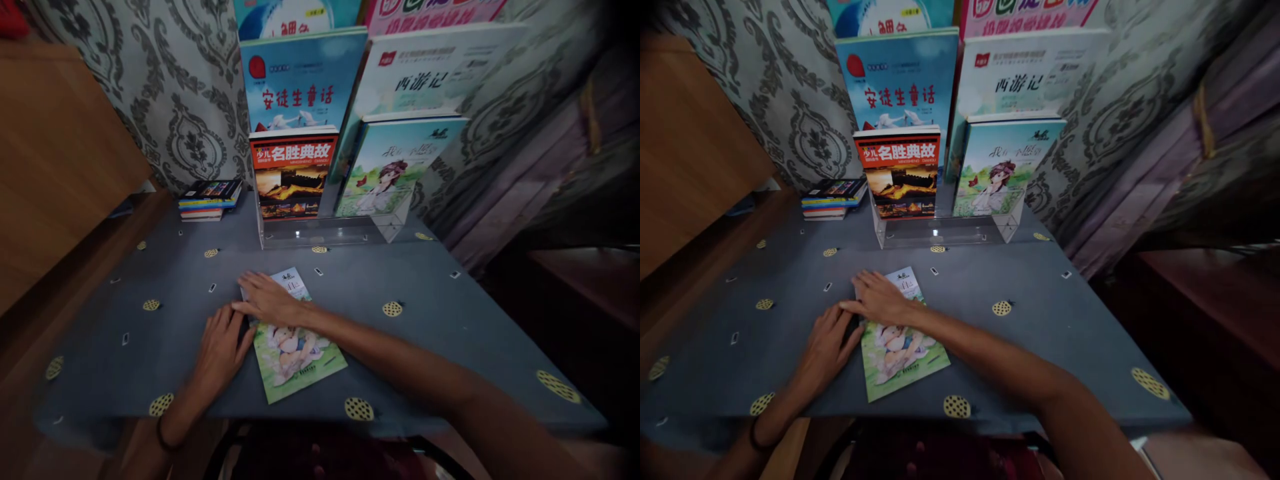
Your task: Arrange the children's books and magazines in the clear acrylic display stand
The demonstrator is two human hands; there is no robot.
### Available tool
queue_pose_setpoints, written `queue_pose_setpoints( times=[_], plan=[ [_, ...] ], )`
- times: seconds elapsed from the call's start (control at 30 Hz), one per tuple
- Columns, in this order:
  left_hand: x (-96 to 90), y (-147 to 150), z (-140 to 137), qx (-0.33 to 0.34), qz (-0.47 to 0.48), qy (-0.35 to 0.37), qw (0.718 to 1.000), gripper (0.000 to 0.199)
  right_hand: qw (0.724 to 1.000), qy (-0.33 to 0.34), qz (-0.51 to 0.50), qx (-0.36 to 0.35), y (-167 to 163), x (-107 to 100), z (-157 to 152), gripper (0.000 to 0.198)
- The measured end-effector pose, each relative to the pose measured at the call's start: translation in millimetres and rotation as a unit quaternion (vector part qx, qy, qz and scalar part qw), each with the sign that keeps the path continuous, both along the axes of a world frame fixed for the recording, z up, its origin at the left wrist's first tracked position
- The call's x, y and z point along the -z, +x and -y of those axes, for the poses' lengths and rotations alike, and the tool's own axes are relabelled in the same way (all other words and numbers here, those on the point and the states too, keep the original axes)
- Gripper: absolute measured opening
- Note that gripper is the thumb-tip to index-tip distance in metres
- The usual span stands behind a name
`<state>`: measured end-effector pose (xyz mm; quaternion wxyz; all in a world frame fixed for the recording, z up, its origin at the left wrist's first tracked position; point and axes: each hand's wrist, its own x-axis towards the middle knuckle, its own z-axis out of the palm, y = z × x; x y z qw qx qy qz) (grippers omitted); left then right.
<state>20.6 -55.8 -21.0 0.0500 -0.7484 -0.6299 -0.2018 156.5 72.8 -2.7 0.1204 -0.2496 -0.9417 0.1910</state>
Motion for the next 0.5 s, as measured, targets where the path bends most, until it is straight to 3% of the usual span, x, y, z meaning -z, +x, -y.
queue_pose_setpoints(
  times=[0.23, 0.5],
  plan=[
    [-1.7, 0.8, -0.9, -0.002, 0.028, -0.029, 0.999, 0.044, 0.992, 0.056, 0.049, 0.105, 58.9, 13.3, -24.1, 0.073],
    [6.9, -12.1, -19.0, 0.018, -0.005, -0.062, 0.998, 0.056, 0.982, 0.118, 0.050, 0.136, 111.4, 25.9, 36.3, 0.072]
  ],
)
